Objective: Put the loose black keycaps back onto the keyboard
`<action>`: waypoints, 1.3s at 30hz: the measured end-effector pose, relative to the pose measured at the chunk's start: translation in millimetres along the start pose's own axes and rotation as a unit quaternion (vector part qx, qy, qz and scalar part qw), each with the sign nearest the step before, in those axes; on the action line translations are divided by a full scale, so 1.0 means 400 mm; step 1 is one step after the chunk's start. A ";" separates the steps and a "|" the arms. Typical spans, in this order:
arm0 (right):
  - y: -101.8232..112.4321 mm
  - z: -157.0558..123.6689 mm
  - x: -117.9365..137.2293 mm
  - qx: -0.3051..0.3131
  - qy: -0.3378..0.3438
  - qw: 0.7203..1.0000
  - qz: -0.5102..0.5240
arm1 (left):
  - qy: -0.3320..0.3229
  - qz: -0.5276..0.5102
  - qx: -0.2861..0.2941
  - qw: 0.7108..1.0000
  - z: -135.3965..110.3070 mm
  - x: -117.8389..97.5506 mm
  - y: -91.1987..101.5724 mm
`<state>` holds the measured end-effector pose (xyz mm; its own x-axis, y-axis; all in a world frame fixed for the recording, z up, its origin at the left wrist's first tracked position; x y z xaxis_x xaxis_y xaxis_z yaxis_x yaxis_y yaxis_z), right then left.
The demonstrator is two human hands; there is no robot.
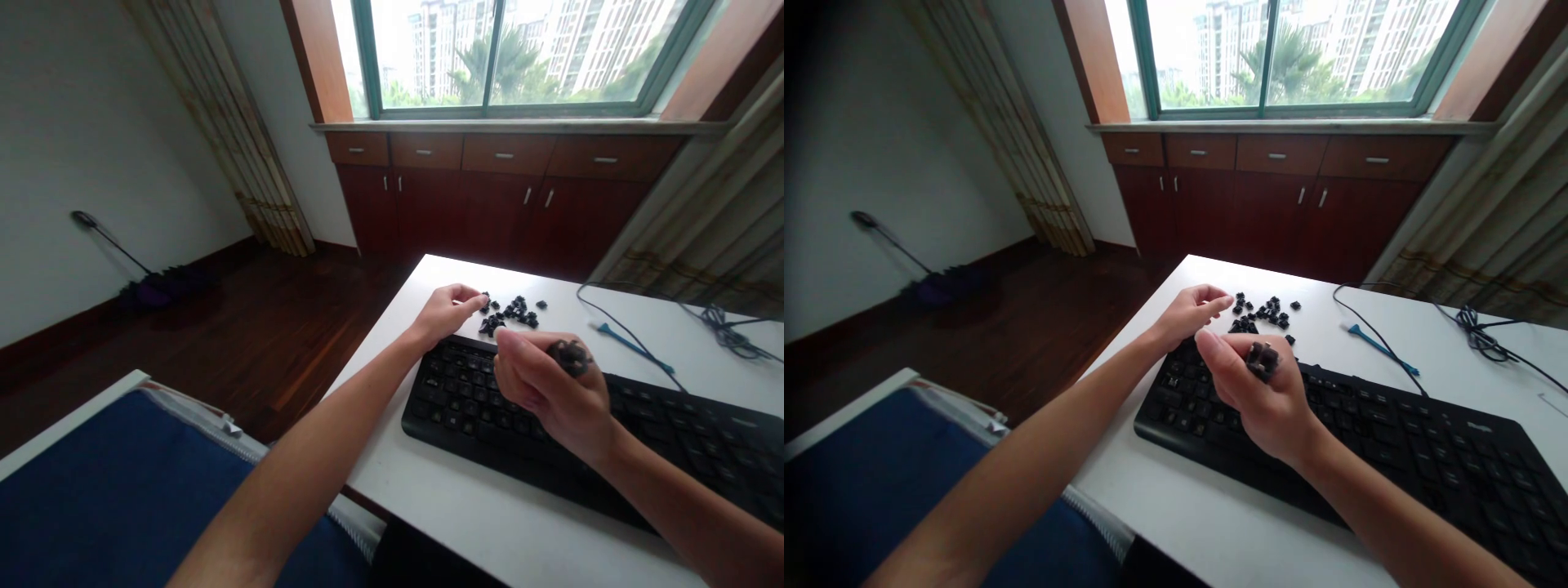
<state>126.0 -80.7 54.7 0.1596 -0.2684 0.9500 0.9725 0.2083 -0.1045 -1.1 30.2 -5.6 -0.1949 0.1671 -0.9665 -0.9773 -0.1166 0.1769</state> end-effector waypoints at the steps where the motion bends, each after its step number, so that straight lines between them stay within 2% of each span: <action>1: 0.009 0.005 0.022 -0.001 0.011 1.000 -0.020 | -0.007 0.008 0.003 1.000 -0.001 -0.003 -0.001; 3: 0.037 0.025 0.058 -0.013 0.024 0.996 -0.086 | -0.028 0.034 0.007 0.999 -0.003 -0.011 -0.001; 5: 0.085 0.059 0.075 -0.056 0.030 0.984 -0.167 | -0.057 0.074 0.011 0.996 -0.008 -0.019 -0.001; 8: 0.175 0.112 0.063 -0.111 0.035 0.951 -0.286 | -0.098 0.137 0.037 0.985 -0.018 -0.024 -0.008; 10: 0.223 0.139 0.025 -0.073 0.025 0.918 -0.388 | -0.113 0.167 0.057 0.978 -0.025 -0.021 -0.014; 14: 0.288 0.160 -0.058 0.007 0.040 0.828 -0.559 | -0.123 0.210 0.068 0.968 -0.031 -0.012 -0.020; 16: 0.295 0.159 -0.089 0.036 0.040 0.809 -0.586 | -0.118 0.218 0.071 0.966 -0.030 -0.008 -0.021; 23: 0.232 0.143 -0.118 0.076 0.123 0.800 -0.582 | -0.116 0.226 0.074 0.964 -0.026 -0.001 -0.025; 26: 0.219 0.139 -0.129 0.089 0.136 0.793 -0.587 | -0.120 0.226 0.075 0.964 -0.029 -0.002 -0.028; 33: 0.236 0.132 -0.133 0.048 0.127 0.793 -0.594 | -0.127 0.208 0.065 0.968 -0.031 -0.006 -0.030; 39: 0.246 0.130 -0.136 0.009 0.102 0.817 -0.568 | -0.135 0.206 0.057 0.967 -0.033 -0.011 -0.032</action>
<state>204.1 3.4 7.9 -0.8165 -0.4489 0.3629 0.5113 -0.2706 0.8157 13.3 18.2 -6.0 -0.5702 0.3804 -0.7282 -0.8113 -0.1216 0.5718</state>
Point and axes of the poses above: each hand's wrist, its own z-axis towards the middle knuckle, its own y-axis out of the back of the hand, x = y × z, the point moved 5 cm from there along z, towards the middle knuckle, and after that the axes turned 15 degrees about -x, right-handed, at the moved point
